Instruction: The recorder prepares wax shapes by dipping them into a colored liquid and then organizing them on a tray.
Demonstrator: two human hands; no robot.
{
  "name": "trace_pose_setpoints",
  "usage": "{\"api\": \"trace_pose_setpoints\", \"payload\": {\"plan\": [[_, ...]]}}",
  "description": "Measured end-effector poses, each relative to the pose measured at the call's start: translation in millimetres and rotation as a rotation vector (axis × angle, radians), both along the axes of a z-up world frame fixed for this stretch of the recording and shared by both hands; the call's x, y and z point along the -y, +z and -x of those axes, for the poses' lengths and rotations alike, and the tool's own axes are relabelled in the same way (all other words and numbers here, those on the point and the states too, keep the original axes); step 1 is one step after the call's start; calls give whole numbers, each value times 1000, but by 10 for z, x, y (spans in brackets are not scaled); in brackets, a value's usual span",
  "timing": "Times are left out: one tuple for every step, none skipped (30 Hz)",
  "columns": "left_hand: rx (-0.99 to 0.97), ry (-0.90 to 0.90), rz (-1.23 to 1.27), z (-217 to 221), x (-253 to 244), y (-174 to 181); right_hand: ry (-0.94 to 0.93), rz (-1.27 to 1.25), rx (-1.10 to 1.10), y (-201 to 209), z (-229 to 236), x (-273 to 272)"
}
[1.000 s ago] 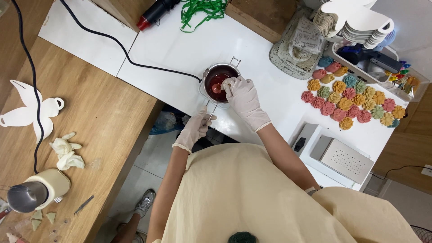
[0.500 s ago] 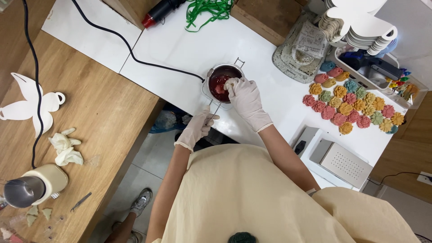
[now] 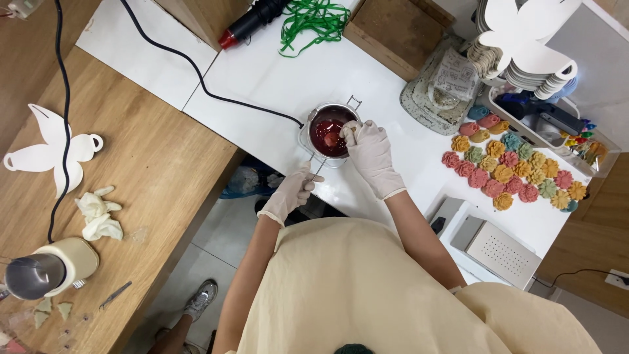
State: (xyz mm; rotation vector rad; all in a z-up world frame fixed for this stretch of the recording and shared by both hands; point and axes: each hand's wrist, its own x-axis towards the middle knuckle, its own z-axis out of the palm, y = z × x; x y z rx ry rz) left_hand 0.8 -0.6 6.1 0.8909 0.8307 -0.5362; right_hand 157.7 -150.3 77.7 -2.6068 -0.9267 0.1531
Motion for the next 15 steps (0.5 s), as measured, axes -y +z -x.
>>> {"api": "trace_pose_setpoints", "payload": {"plan": [[8, -2, 13, 0, 7, -13, 3, -4, 90, -55, -27, 33], [11, 2, 12, -5, 9, 21, 7, -4, 94, -57, -49, 41], [10, 2, 6, -9, 11, 56, 21, -57, 117, -58, -69, 50], [9, 3, -1, -7, 11, 89, 37, -111, 139, -62, -86, 53], [11, 8, -2, -10, 17, 65, 42, -112, 142, -58, -77, 35], [-5, 13, 1, -7, 19, 42, 3, -129, -1, -56, -62, 14], [-21, 19, 4, -4, 22, 20, -36, -145, -144, -52, -47, -7], [-18, 24, 1, -8, 22, -8, -31, -148, -141, -90, -59, 2], [-10, 20, 4, -12, 22, -35, -24, -40, -37, -128, -71, 12], [-2, 17, 7, -15, 30, -63, -17, 68, 67, -164, -83, 28], [1, 22, 5, -27, 37, -76, -12, 66, 71, -135, -106, 39], [-8, 28, 18, -26, 38, -90, 12, 15, 126, -113, -122, 41], [-16, 33, 31, -22, 37, -105, 37, -36, 181, -91, -135, 40], [-16, 44, 28, -23, 51, -113, 48, -41, 181, -50, -119, 30], [-10, 52, 29, -19, 60, -122, 18, -116, 76, -9, -99, 16]]}}
